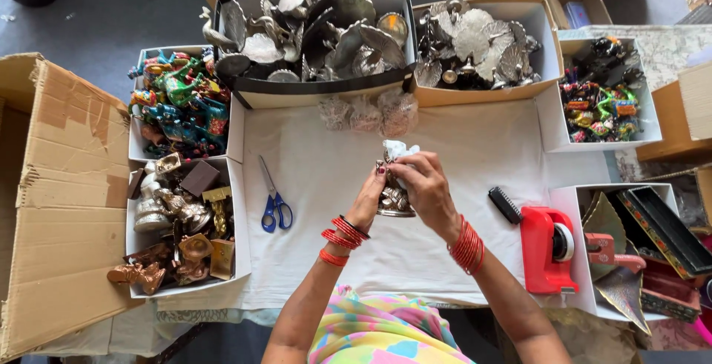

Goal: The person holds a small silver figurine in their left hand and wipes it with a white cloth held in their right hand. They rotate the figurine to clean different sides while standing at a table filled with boxes of various decorative items.

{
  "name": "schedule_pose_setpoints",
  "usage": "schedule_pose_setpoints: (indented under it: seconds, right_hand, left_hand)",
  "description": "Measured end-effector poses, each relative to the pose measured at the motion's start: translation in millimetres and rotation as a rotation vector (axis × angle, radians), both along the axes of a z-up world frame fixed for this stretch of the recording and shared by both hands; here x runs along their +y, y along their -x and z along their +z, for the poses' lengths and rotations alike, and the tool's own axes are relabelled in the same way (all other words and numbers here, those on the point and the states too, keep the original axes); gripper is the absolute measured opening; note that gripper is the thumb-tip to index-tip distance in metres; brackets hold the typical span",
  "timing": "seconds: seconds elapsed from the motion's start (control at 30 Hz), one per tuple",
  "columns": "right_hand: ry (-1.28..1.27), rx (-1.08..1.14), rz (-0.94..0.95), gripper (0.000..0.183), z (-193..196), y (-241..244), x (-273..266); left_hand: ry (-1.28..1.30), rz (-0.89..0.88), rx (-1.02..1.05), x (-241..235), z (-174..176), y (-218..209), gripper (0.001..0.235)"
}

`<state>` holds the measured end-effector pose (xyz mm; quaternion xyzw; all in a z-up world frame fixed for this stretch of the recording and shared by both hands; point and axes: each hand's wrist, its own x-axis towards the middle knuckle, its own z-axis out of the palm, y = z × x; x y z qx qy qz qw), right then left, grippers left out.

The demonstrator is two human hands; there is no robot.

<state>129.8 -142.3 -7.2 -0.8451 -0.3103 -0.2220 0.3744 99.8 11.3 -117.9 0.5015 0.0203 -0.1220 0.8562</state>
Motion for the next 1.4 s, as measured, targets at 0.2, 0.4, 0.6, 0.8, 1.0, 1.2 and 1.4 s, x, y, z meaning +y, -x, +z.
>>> schedule_pose_setpoints:
  seconds: [0.2, 0.4, 0.6, 0.8, 1.0, 1.2, 1.4]
  right_hand:
    - [-0.116, 0.105, 0.025, 0.031, 4, -19, -4]
    - [-0.085, 0.049, 0.092, 0.027, -2, 3, -1]
    - [-0.196, 0.243, 0.083, 0.023, -2, -23, -5]
    - [-0.134, 0.093, 0.119, 0.019, 2, -13, -6]
    - [-0.111, 0.066, 0.082, 0.023, -22, -3, -3]
    - [-0.421, 0.426, -0.061, 0.024, -33, -29, -9]
    - [-0.178, 0.161, -0.047, 0.024, -7, 18, -3]
  left_hand:
    - [-0.041, -0.016, 0.093, -3, 10, -4, 0.051]
    - [0.068, -0.024, 0.076, 3, -1, -6, 0.054]
    - [-0.293, -0.092, -0.028, -2, 20, 3, 0.054]
    - [-0.372, -0.043, -0.030, 2, 24, -1, 0.052]
    - [-0.083, -0.012, 0.056, 4, 5, -7, 0.053]
    - [-0.035, -0.109, 0.037, 1, 25, -7, 0.048]
    - [-0.132, -0.019, -0.048, 10, 0, -14, 0.046]
